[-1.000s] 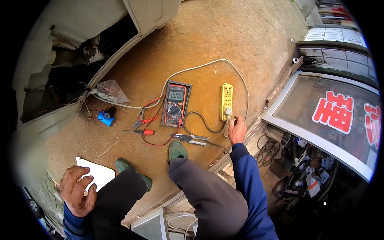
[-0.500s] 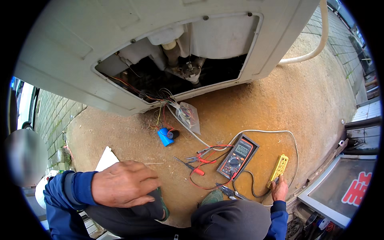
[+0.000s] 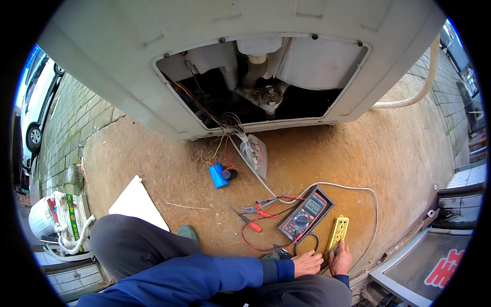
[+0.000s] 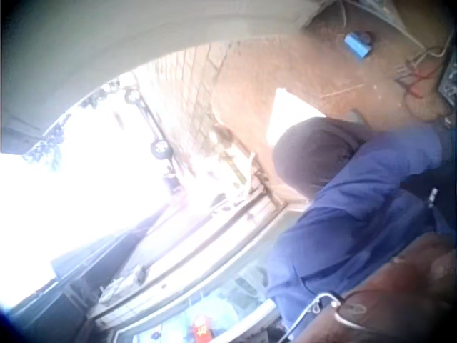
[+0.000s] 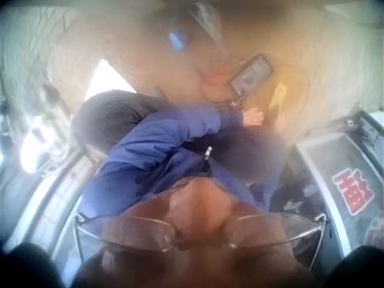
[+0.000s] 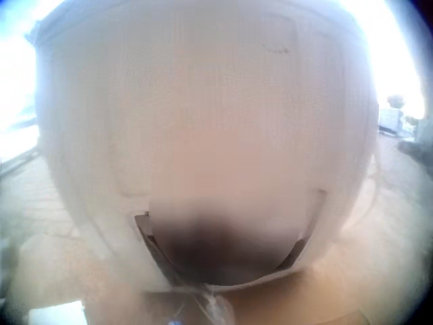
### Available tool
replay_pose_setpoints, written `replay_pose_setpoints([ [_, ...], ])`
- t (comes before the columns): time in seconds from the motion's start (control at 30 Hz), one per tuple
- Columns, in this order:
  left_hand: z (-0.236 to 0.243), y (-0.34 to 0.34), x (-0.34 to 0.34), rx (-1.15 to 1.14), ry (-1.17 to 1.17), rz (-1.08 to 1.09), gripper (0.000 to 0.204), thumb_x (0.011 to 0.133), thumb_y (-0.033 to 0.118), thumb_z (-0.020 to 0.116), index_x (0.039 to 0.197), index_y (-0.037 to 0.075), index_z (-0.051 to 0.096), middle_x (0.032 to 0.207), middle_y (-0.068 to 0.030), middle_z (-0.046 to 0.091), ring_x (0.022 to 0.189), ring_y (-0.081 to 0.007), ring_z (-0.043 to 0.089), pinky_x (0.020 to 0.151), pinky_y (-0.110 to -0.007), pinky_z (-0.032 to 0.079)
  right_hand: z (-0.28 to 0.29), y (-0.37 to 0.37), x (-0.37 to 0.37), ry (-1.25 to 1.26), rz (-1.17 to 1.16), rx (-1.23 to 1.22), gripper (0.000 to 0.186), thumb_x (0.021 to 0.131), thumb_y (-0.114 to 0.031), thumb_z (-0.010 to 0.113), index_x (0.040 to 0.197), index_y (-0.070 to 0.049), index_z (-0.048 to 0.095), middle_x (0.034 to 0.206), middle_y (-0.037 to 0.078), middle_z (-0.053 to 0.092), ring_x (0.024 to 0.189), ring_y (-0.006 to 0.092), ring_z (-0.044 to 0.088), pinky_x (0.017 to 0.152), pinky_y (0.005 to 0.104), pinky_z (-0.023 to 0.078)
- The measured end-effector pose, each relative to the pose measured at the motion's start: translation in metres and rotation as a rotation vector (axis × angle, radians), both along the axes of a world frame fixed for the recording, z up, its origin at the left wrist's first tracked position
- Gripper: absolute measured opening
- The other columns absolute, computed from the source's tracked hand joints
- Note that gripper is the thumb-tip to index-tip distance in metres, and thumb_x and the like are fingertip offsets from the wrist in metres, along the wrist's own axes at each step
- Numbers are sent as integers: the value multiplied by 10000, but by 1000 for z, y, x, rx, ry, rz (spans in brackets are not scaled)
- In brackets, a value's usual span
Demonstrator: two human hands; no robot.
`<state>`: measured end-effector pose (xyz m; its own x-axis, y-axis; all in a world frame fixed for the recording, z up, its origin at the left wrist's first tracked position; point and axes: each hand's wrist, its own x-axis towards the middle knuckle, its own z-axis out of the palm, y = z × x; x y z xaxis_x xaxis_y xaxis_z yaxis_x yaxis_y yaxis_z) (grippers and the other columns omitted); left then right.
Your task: The person is repairing a top-loading washing machine. They use a multimeter to test electrical components and wires inside the machine, then use a screwdriver to remove screws from the control panel. Another person assists by holding the control panel steady.
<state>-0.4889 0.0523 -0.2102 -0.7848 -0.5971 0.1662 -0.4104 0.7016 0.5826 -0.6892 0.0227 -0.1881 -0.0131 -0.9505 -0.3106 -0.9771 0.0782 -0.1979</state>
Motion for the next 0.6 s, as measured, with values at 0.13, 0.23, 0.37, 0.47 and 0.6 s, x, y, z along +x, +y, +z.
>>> replay_pose_setpoints([
  [0.13,-32,31,-51,-11,-22,6,307,939,268,574,1094,56,733,1207,-115,657,1248,-282,557,1018,-444,429,3,-6,-3,55,16,75,626,836,-166,778,1399,13,571,1079,282,688,949,463,690,817,523,553],
  [0.23,-38,32,-64,-22,-74,56,371,966,264,550,1206,37,718,1313,-147,652,1339,-309,529,1094,-472,397,3,-7,-6,67,40,90,624,830,-163,777,1389,26,574,1053,277,695,926,458,691,800,522,552],
  [0.37,-37,22,-65,66,-209,104,397,986,258,531,1255,25,706,1367,-167,643,1394,-331,507,1138,-485,370,-2,-6,-12,80,102,75,638,836,-169,771,1402,41,563,1032,272,694,891,455,691,761,522,555],
  [0.47,-33,9,-67,62,-248,124,410,998,260,523,1280,20,698,1421,-161,618,1425,-336,480,1155,-492,358,-5,-4,-16,71,154,26,619,868,-199,753,1412,27,561,1015,259,679,848,448,689,724,531,552],
  [0.6,-32,-12,-72,56,-218,202,442,1008,257,509,1350,19,657,1516,-146,555,1477,-310,425,1169,-491,350,-10,-3,-19,37,151,-2,607,873,-189,729,1417,27,567,1001,259,674,844,441,687,715,522,551],
])
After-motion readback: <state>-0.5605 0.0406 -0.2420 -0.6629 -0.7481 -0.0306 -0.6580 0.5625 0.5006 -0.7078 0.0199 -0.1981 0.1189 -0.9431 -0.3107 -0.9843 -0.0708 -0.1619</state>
